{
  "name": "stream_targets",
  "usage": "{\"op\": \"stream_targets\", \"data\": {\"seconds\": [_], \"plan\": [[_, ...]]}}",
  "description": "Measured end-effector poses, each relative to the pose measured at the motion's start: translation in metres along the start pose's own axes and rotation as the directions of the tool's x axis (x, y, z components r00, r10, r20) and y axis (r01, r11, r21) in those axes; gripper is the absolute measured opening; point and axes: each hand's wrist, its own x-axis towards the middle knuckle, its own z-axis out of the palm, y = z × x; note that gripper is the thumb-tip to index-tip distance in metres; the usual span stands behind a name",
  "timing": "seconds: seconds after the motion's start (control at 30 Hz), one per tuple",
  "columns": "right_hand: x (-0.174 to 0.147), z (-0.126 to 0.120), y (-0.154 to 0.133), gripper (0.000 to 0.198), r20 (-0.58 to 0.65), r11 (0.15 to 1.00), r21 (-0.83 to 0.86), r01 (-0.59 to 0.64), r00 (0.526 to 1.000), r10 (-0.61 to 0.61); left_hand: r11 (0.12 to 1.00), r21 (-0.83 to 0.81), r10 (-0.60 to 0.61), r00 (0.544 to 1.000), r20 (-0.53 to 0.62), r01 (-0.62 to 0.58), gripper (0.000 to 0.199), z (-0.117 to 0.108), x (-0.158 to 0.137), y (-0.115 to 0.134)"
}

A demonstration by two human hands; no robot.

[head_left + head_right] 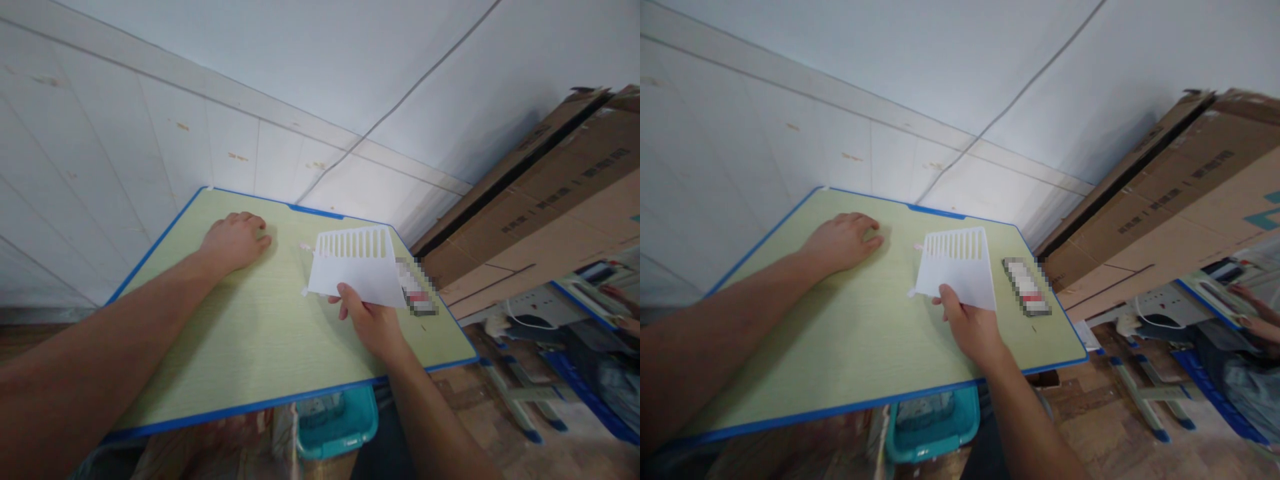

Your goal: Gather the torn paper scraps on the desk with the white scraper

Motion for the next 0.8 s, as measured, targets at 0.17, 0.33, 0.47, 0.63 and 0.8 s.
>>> {"op": "stream_targets", "data": {"seconds": [0.17,0.33,0.47,0.63,0.8], "plan": [[-0.002,-0.004,0.000,0.049,0.024,0.999,-0.047,0.025,0.999,-0.024,1.000,-0.011,-0.014,1.000,-0.007,0.014,0.063,0.000,0.000,0.001],[-0.006,-0.007,0.003,0.042,0.001,1.000,-0.010,0.006,1.000,-0.006,1.000,0.003,-0.004,1.000,-0.009,0.004,0.065,0.001,0.001,-0.001],[-0.007,-0.010,0.001,0.041,0.023,1.000,-0.008,-0.016,1.000,0.017,1.000,-0.001,-0.010,1.000,-0.005,0.010,0.064,0.000,0.000,0.000],[-0.010,-0.011,-0.003,0.042,0.032,1.000,0.007,-0.025,0.999,0.024,1.000,-0.006,-0.026,1.000,0.001,0.026,0.060,-0.002,-0.001,0.003],[-0.012,-0.006,0.000,0.040,0.021,0.999,0.045,-0.030,0.999,0.029,1.000,-0.004,-0.012,1.000,-0.002,0.012,0.062,-0.002,-0.001,0.002]]}}
